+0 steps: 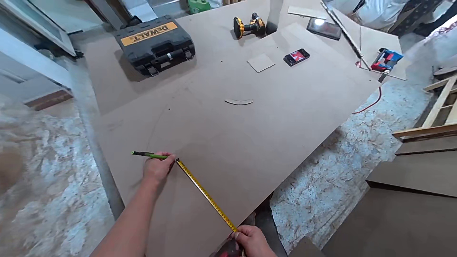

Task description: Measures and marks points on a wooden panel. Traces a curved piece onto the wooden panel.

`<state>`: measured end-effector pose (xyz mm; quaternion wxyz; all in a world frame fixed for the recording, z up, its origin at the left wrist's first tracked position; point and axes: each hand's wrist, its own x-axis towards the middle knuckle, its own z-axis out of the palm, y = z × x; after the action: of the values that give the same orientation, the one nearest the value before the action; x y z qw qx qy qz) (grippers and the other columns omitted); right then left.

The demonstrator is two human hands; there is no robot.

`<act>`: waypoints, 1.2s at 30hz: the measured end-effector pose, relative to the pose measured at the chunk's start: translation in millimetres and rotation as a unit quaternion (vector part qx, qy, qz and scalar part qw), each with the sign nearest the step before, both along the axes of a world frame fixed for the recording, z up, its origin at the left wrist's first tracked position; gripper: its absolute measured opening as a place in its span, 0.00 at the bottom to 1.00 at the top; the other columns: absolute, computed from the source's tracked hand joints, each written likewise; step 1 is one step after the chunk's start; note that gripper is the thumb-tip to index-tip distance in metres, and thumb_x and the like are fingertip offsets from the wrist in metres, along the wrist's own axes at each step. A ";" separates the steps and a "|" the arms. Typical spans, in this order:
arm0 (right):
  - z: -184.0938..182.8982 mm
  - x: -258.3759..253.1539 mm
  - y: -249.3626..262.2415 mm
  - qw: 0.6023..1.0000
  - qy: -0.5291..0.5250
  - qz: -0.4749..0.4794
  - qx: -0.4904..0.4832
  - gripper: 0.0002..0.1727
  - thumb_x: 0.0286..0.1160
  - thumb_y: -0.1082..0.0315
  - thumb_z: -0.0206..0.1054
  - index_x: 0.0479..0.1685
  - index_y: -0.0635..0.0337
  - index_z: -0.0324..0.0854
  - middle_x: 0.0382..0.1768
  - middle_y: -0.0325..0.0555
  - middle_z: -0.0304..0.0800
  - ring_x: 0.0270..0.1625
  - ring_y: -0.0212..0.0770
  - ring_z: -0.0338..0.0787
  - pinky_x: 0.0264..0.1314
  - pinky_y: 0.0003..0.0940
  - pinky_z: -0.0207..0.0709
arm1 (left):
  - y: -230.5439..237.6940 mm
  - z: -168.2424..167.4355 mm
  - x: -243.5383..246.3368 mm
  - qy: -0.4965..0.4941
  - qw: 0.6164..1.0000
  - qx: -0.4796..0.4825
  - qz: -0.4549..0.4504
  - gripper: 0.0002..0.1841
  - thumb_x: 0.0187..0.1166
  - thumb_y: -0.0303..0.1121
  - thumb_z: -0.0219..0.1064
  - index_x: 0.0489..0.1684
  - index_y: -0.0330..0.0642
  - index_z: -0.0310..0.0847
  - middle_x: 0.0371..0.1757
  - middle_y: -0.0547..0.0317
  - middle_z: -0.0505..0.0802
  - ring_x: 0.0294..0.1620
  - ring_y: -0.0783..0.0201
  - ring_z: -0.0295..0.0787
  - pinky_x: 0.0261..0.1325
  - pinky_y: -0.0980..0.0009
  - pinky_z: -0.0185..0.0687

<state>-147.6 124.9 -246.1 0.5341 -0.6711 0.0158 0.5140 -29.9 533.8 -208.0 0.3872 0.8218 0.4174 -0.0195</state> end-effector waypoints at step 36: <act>9.4 261.1 -194.5 0.994 -0.067 -0.020 -0.085 0.17 0.86 0.54 0.61 0.52 0.52 0.92 0.31 0.38 0.94 0.32 0.37 0.90 0.41 0.39 0.86 | -184.7 4.2 279.9 0.063 0.980 -0.002 -0.188 0.15 0.82 0.45 0.69 0.54 0.47 0.90 0.53 0.43 0.93 0.60 0.42 0.88 0.65 0.35 0.79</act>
<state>113.5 -69.7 -236.7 0.4850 -0.7469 0.0371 0.4534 250.0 349.1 -203.8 0.3511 0.8819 0.2793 -0.1446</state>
